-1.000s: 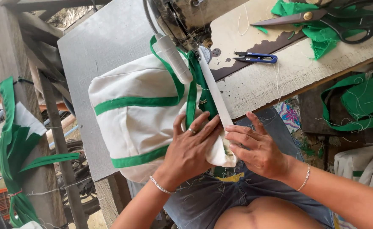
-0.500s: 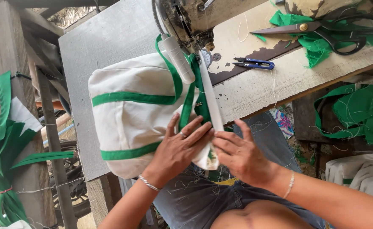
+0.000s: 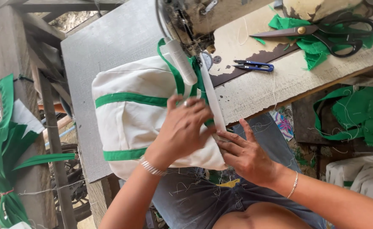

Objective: Sewing green handles onto a white canvas bag using an industrial sewing machine and trimming threads with snips.

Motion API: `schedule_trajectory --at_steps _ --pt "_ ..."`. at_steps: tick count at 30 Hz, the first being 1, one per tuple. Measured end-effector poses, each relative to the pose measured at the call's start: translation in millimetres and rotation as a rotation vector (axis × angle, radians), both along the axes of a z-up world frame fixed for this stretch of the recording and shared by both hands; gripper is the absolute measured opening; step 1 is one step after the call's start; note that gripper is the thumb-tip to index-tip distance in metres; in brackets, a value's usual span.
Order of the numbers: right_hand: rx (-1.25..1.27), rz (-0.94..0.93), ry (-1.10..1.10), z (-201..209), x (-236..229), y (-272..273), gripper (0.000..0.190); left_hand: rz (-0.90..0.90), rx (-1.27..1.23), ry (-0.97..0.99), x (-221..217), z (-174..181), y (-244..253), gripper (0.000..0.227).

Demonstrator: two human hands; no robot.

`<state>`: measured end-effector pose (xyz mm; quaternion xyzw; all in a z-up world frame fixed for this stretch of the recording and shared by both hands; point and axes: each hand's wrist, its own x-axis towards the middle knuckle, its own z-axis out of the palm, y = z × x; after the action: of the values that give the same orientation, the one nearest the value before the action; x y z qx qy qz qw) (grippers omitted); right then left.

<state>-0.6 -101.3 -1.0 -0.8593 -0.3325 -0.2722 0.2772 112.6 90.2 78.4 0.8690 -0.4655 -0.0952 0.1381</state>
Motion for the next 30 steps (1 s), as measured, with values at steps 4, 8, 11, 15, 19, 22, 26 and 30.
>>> schedule_trajectory --at_steps 4,8,11,15,19,22,26,30 --pt "0.029 0.019 0.036 -6 -2 -8 0.011 0.15 -0.11 -0.309 16 -42 -11 0.024" --pt "0.032 0.037 0.064 -10 -4 -10 0.015 0.186 -0.117 -0.253 7 -43 -6 0.056" --pt "0.078 0.039 0.067 -5 -4 -8 0.018 0.161 0.051 -0.24 -3 -40 -7 0.071" --pt "0.095 0.044 0.066 -4 -5 -19 0.02 0.193 -0.016 -0.332 -27 -44 -15 0.062" --pt "0.015 0.044 0.073 -8 -4 -25 0.021 0.125 -0.146 -0.259 -30 -45 -9 0.048" --pt "0.0 0.042 0.077 -7 -4 -24 0.02 0.144 -0.159 -0.188 -26 -41 -4 0.045" --pt "-0.004 0.042 0.116 -6 -6 -26 0.019 0.157 -0.119 -0.18 -27 -39 -4 0.045" --pt "0.012 0.049 0.161 -9 -6 -33 0.018 0.135 -0.104 -0.175 -29 -36 -9 0.045"
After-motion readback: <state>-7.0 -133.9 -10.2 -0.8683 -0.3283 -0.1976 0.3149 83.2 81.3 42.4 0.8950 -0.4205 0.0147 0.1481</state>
